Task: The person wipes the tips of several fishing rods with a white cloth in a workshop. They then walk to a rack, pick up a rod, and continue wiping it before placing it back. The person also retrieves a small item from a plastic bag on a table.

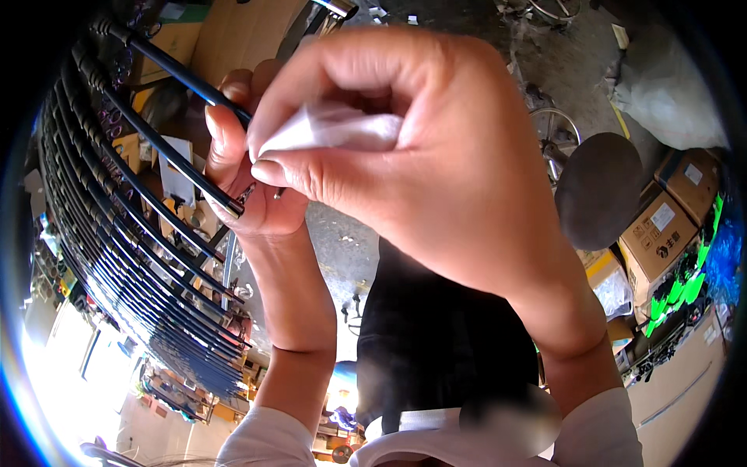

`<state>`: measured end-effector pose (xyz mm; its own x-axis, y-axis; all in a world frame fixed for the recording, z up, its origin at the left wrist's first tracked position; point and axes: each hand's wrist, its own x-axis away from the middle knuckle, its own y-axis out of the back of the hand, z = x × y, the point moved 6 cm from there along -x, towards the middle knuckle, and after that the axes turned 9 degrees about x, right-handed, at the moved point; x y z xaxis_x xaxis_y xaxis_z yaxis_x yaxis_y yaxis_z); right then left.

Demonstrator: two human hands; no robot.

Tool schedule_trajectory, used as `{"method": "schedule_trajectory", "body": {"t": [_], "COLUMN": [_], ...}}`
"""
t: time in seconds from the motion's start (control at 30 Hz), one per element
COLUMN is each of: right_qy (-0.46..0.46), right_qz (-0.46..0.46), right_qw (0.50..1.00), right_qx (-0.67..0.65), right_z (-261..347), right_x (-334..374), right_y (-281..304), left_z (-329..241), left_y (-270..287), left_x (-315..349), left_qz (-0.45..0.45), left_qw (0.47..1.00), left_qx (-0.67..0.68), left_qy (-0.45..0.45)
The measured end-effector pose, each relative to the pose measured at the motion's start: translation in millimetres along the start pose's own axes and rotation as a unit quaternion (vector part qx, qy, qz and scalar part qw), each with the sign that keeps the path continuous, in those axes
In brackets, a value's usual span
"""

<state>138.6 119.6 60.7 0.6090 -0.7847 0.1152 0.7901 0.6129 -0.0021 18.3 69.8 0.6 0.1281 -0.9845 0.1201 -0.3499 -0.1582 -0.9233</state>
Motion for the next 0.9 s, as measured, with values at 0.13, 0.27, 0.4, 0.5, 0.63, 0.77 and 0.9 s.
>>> {"method": "schedule_trajectory", "body": {"t": [0.13,0.27,0.4,0.5,0.63,0.77,0.9], "right_qy": [-0.109,-0.181,-0.215,-0.221,-0.223,-0.216,-0.22], "right_qz": [0.015,-0.031,-0.068,-0.093,-0.109,-0.124,-0.148], "right_qw": [0.985,0.947,0.936,0.932,0.929,0.933,0.932], "right_qx": [-0.132,-0.262,-0.27,-0.272,-0.276,-0.26,-0.247], "right_z": [-16,-33,-53,-56,-64,-67,-68], "right_x": [1,10,25,31,39,42,44], "right_y": [1,-4,1,5,12,18,27], "left_z": [5,9,8,6,10,9,9], "left_y": [-4,-8,-10,-13,-10,-11,-9], "left_x": [-3,-2,-5,-4,-5,-5,-10], "left_qz": [0.027,0.025,0.073,0.097,0.067,0.035,0.043], "left_qw": [0.999,0.997,0.994,0.993,0.993,0.994,0.991], "left_qx": [0.045,0.066,0.083,0.022,0.075,0.077,0.106], "left_qy": [-0.002,-0.003,0.025,0.064,0.066,0.065,0.068]}}
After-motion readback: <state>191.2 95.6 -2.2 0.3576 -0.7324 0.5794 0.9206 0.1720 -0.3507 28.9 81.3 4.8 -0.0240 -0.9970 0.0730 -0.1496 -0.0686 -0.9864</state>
